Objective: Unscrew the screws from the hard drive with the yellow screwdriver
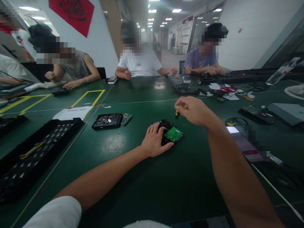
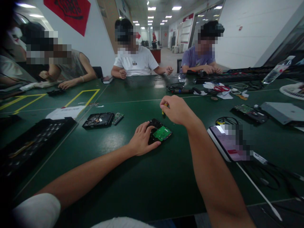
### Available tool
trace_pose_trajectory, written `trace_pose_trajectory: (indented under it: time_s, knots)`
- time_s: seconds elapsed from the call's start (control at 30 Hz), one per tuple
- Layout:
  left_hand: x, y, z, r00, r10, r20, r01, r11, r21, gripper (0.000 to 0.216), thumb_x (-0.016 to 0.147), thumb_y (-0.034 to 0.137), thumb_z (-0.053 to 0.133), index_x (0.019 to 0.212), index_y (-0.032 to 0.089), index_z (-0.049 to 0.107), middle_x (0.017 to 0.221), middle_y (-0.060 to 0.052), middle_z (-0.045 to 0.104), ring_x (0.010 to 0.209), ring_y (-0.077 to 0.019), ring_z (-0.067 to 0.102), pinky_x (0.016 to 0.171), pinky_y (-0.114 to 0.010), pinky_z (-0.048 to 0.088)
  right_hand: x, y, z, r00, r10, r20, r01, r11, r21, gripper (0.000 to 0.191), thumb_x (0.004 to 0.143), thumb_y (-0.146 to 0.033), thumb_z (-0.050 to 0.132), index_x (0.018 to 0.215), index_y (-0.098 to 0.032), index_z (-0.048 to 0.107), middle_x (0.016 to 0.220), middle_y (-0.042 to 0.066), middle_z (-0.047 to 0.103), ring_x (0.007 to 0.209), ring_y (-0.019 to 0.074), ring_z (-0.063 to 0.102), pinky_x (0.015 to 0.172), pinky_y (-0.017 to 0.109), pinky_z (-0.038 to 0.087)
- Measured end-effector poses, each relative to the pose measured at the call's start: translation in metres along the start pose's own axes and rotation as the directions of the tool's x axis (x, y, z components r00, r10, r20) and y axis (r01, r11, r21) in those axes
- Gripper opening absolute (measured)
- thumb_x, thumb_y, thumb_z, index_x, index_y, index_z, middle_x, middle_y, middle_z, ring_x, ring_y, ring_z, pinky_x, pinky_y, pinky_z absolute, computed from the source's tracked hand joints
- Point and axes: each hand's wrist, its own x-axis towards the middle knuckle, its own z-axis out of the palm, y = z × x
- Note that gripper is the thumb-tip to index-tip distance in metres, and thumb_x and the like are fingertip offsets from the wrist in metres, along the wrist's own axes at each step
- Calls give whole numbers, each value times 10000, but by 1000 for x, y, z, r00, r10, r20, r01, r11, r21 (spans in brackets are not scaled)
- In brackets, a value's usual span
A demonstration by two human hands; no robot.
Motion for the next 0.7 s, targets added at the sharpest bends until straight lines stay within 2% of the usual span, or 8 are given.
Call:
trace_pose_trajectory:
  time_s: [0.07, 0.23, 0.37, 0.47, 0.57, 0.7]
  knots:
    - [0, 0, 0, 1000, -2, 1, 2, 1000, 1, 828, 906, 826, 556, 1473, 226, 499, 1633, -196, 389, 1545, -438, 345, 1261, -659, 292, -1, 1, -1, 1000, -15, 15, 14, 1000, 15, 157, 976, -272, 609, 994, -208, 752, 963, 64, 789, 830, 219, 703, 790, 332, 483]
    - [1, 0, 0, 1000, 2, 2, -2, 1000, 7, 838, 902, 834, 552, 1466, 216, 501, 1624, -203, 391, 1541, -436, 347, 1257, -646, 302, -3, 1, -1, 998, 57, 9, -57, 994, 94, 271, 942, -217, 624, 1189, -171, 724, 893, 59, 791, 788, 218, 724, 795, 336, 508]
    - [0, 0, -1, 1000, 5, 2, -5, 1000, 7, 839, 905, 832, 548, 1467, 211, 502, 1623, -206, 390, 1539, -438, 349, 1255, -642, 308, -2, 2, 0, 998, 52, -26, -51, 998, 47, 189, 931, -244, 639, 1078, -183, 741, 863, 64, 785, 813, 234, 719, 793, 348, 515]
    - [0, 1, -2, 1000, 5, 7, -5, 1000, 4, 828, 912, 827, 544, 1472, 220, 496, 1631, -203, 385, 1543, -438, 344, 1254, -652, 305, -1, 2, 0, 1000, 11, -2, -11, 999, 36, 142, 944, -263, 634, 1020, -208, 742, 899, 60, 786, 812, 229, 714, 784, 346, 509]
    - [0, 1, -2, 1000, 5, 8, -5, 1000, -1, 834, 910, 827, 547, 1470, 211, 501, 1628, -211, 386, 1545, -440, 343, 1257, -647, 303, -2, 1, -1, 1000, 13, 11, -13, 998, 62, 151, 949, -250, 625, 1046, -215, 736, 939, 61, 790, 814, 225, 716, 785, 347, 511]
    - [0, 0, -1, 1000, -2, 1, 2, 1000, -12, 825, 902, 825, 561, 1470, 230, 500, 1625, -198, 396, 1547, -438, 342, 1255, -653, 303, -3, 1, 0, 999, 33, -29, -32, 998, 51, 215, 930, -230, 638, 1122, -199, 729, 950, 74, 789, 838, 234, 713, 798, 354, 514]
